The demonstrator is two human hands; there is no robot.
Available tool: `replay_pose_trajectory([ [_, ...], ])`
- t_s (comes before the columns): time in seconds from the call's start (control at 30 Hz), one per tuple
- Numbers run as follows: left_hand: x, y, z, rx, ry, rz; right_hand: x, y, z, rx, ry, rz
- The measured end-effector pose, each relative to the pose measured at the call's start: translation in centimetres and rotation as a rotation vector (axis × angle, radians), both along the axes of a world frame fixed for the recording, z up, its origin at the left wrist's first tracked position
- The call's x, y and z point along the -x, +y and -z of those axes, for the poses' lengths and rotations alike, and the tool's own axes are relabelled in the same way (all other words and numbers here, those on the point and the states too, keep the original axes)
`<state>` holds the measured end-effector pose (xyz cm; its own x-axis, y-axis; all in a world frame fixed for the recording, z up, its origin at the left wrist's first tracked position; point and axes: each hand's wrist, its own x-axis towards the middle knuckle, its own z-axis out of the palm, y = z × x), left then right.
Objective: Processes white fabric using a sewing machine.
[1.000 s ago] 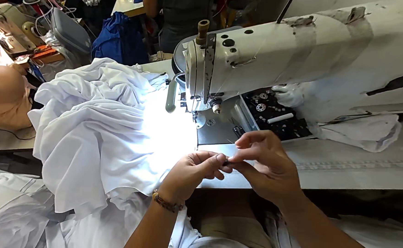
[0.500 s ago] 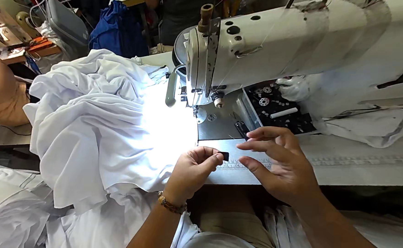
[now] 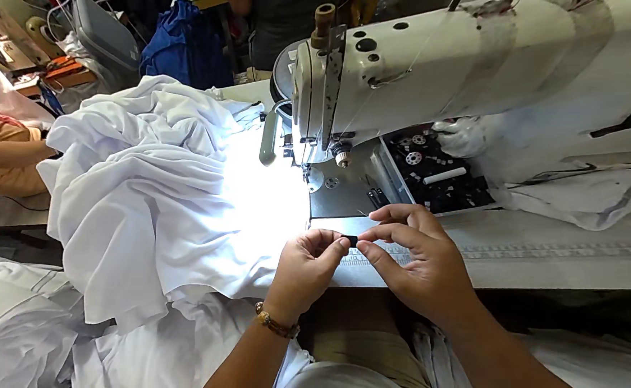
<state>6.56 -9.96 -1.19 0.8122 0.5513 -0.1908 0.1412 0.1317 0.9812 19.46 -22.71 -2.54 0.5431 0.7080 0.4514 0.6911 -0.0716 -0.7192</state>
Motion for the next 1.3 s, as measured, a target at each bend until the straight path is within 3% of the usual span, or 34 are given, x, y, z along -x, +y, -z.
replay_pose_trajectory([
  [0.27,0.1,-0.1,0.0,-0.009,-0.001,0.003,0.0,0.6,-0.1,0.000,-0.037,-0.010],
  [0.4,0.3,0.6,-0.4,-0.047,0.025,0.028,-0.4,0.8,0.3,0.026,0.126,-0.037],
  [0.47,0.1,2.2,-0.8,-0.204,0.030,0.019,-0.5,1.2,0.2,0.035,0.318,-0.027],
  [0.57,-1.8,6.1,1.0,-0.711,-0.023,-0.079,-0.9,1.8,0.4,0.019,0.526,-0.022],
  [0.63,-3.0,8.8,3.0,-0.997,-0.085,-0.015,-1.3,2.2,0.5,0.019,0.587,-0.032],
  [0.7,-3.8,10.7,4.7,-1.142,-0.079,0.102,-1.7,2.7,0.6,0.035,0.637,-0.015],
  [0.8,-3.7,11.1,5.8,-1.191,0.023,0.174,-2.7,3.5,0.2,0.054,0.745,0.004],
  [1.1,-3.1,9.9,5.7,-1.263,0.154,0.111,-5.8,9.8,-1.6,0.193,1.016,0.140],
  [1.3,-3.0,9.6,5.9,-1.253,0.146,0.080,-5.4,13.5,-0.7,0.438,0.948,0.158],
])
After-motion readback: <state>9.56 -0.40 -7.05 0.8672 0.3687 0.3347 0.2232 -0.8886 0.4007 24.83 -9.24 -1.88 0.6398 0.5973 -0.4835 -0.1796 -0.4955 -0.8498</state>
